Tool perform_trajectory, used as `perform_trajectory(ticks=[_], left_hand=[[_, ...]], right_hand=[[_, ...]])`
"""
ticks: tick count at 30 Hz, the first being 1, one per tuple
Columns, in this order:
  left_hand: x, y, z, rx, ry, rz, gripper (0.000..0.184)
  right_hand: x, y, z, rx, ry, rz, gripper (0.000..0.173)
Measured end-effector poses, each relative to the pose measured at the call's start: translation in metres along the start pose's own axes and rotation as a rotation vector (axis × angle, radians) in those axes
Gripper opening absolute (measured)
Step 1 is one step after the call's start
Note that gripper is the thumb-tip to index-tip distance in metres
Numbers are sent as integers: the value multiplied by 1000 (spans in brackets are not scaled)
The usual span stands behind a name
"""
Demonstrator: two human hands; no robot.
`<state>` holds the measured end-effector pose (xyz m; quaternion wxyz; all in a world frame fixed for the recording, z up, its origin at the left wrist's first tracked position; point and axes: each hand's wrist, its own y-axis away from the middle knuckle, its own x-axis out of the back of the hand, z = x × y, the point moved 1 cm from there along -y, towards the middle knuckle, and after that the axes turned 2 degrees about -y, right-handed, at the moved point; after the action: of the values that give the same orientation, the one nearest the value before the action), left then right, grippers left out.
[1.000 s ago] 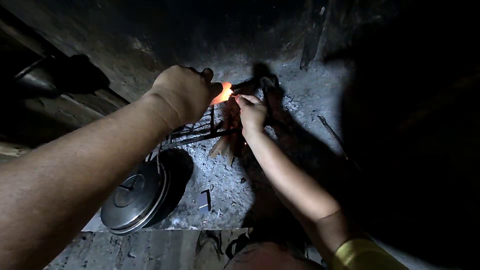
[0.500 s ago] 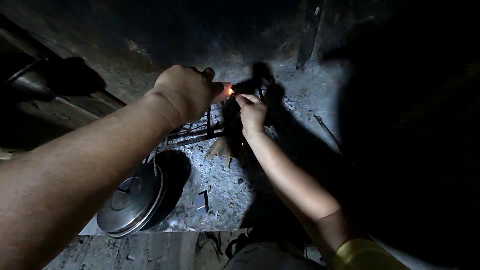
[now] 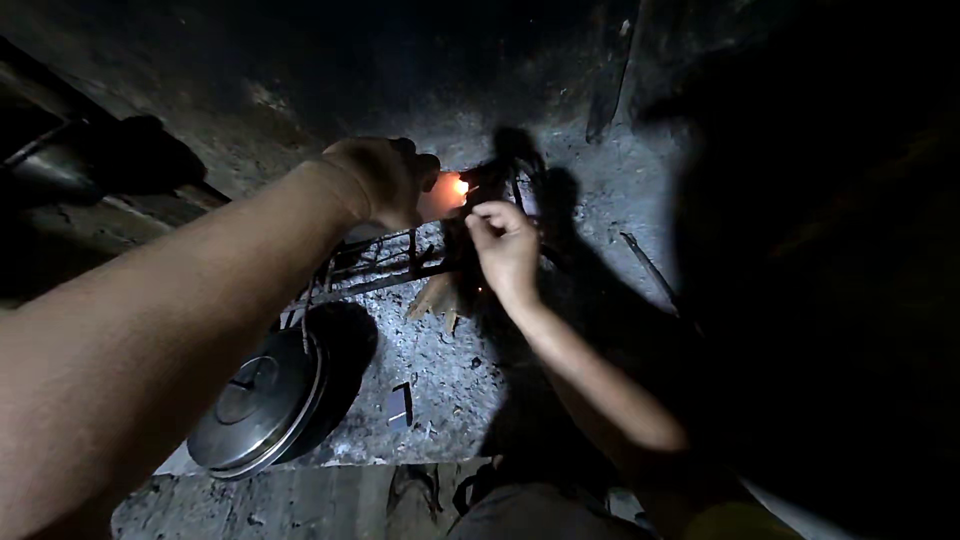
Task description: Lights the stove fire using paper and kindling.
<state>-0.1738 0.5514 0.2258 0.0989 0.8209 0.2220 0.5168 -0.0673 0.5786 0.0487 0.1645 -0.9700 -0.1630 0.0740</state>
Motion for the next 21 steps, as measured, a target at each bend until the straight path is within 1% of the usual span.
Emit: perform_trajectory(ticks=[1,3,5,7,9,10,12,14,17,19,21], left_hand=[[-2,-5,-2,-6,22,-9,45],[-5,-14,-5,-28,45,-22,36],[-7,-18,-5,-39,82,-49,30],[-11,-22,-5,-42,115,-65,30],[-13,-25,-1,-65,103,-103,28],[-13,-25,2,-90,86,-119,26],[-15,-24,6,-148,42,-132,19],[-20,-28,9,-162,42,-129,19],[-28,-35,12,-87,101,-147,22],[-31,-35,14,-44,118,-137,24],[-30,-35,19,-31,96,-168,24]], right_hand=[[-2,12,-5,83,27,-75,19],[-13,28,-9,295,87,-148,17],[-21,36,-17,458,172,-166,26],[-23,41,-25,490,236,-251,34],[-24,43,-29,520,312,-399,39],[-24,42,-32,582,389,-427,38],[-26,42,-38,700,511,-386,28],[-26,42,-46,711,615,-331,23],[-25,42,-57,610,748,-316,11],[-24,43,-56,587,776,-264,8],[-23,43,-51,601,747,-197,7]])
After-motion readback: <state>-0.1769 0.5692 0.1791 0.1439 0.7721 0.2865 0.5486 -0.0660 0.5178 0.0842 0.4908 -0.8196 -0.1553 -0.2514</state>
